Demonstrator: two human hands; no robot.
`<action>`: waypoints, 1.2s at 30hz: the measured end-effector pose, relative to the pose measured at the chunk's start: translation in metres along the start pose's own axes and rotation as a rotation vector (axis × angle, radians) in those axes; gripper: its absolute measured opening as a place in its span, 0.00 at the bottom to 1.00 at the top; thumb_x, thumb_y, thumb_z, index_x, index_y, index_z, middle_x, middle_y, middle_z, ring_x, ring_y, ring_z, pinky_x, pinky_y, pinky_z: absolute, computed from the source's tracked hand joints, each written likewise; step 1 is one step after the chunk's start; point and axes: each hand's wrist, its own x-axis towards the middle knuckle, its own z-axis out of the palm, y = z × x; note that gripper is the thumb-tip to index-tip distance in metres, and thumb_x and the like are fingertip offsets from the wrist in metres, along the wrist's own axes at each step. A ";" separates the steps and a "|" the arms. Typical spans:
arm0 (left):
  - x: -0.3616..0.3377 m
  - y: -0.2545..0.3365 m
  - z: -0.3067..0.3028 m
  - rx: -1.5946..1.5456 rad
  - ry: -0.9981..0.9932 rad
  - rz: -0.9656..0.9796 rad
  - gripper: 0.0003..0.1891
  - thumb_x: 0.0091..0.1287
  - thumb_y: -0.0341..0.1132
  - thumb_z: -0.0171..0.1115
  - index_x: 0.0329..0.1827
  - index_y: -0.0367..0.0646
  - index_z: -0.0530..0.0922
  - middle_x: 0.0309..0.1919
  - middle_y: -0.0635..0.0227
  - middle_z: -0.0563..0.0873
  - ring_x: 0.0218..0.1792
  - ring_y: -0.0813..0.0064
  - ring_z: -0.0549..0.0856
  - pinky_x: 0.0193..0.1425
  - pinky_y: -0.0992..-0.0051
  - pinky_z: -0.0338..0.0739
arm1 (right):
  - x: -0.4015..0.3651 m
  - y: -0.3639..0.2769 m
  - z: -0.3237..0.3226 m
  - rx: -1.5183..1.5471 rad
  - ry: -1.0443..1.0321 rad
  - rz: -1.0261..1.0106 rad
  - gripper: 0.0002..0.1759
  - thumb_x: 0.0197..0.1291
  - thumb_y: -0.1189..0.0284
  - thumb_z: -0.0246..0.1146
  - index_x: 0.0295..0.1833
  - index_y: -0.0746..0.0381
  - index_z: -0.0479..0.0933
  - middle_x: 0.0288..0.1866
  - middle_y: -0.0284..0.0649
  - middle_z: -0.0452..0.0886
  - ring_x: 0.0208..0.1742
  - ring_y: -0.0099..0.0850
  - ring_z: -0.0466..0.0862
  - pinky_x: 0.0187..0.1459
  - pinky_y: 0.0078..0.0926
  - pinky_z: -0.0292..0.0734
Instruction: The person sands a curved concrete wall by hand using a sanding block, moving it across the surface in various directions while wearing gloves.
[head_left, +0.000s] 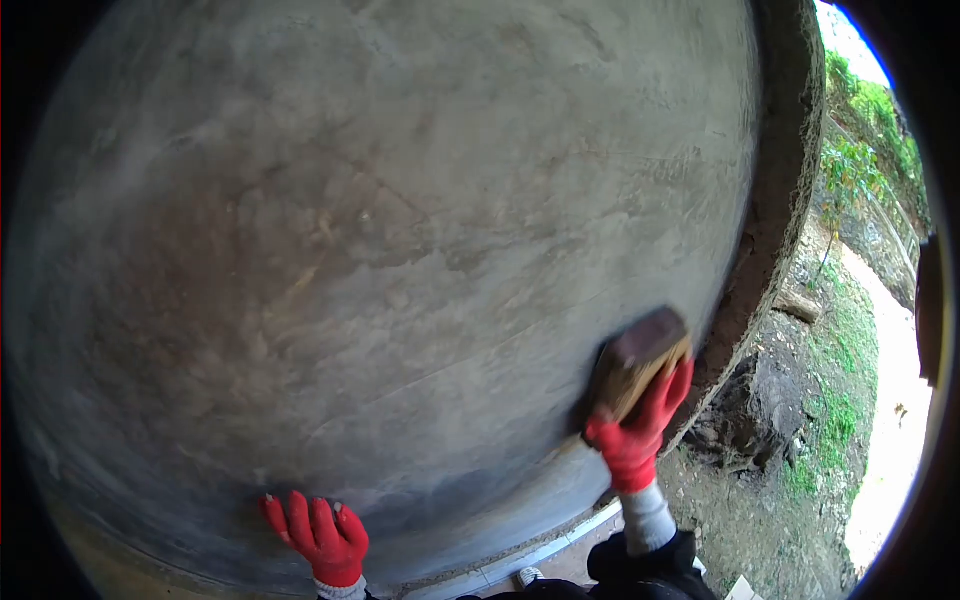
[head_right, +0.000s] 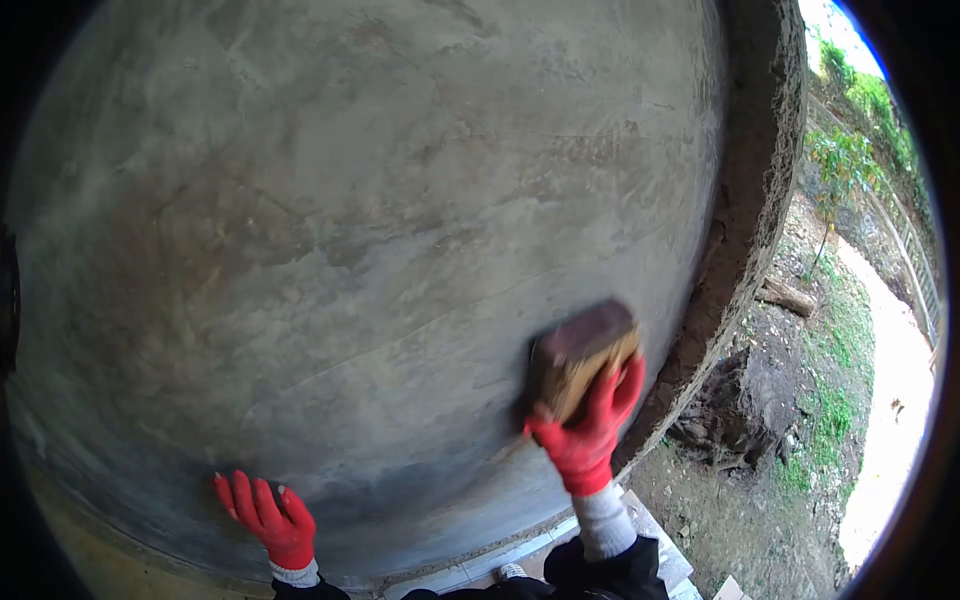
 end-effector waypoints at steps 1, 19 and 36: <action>-0.005 -0.003 0.000 -0.009 -0.027 0.001 0.15 0.70 0.31 0.51 0.55 0.30 0.70 0.65 0.45 0.69 0.67 0.30 0.64 0.67 0.38 0.61 | -0.059 0.008 0.007 0.015 -0.039 -0.008 0.60 0.47 0.45 0.72 0.81 0.50 0.47 0.79 0.60 0.41 0.77 0.60 0.51 0.72 0.55 0.54; -0.032 -0.013 -0.030 -0.173 -0.152 -0.004 0.07 0.60 0.32 0.56 0.40 0.41 0.76 0.52 0.60 0.80 0.63 0.46 0.69 0.70 0.36 0.56 | -0.182 -0.028 0.036 -0.025 -0.117 -0.067 0.64 0.40 0.51 0.78 0.80 0.46 0.48 0.76 0.62 0.42 0.72 0.61 0.57 0.66 0.57 0.62; -0.072 -0.031 -0.098 -0.464 -0.129 -0.191 0.16 0.56 0.16 0.62 0.47 0.40 0.80 0.44 0.64 0.84 0.43 0.61 0.81 0.58 0.54 0.74 | -0.189 -0.078 0.045 -0.026 -0.123 -0.032 0.64 0.40 0.50 0.80 0.80 0.50 0.51 0.75 0.63 0.47 0.72 0.61 0.57 0.67 0.57 0.61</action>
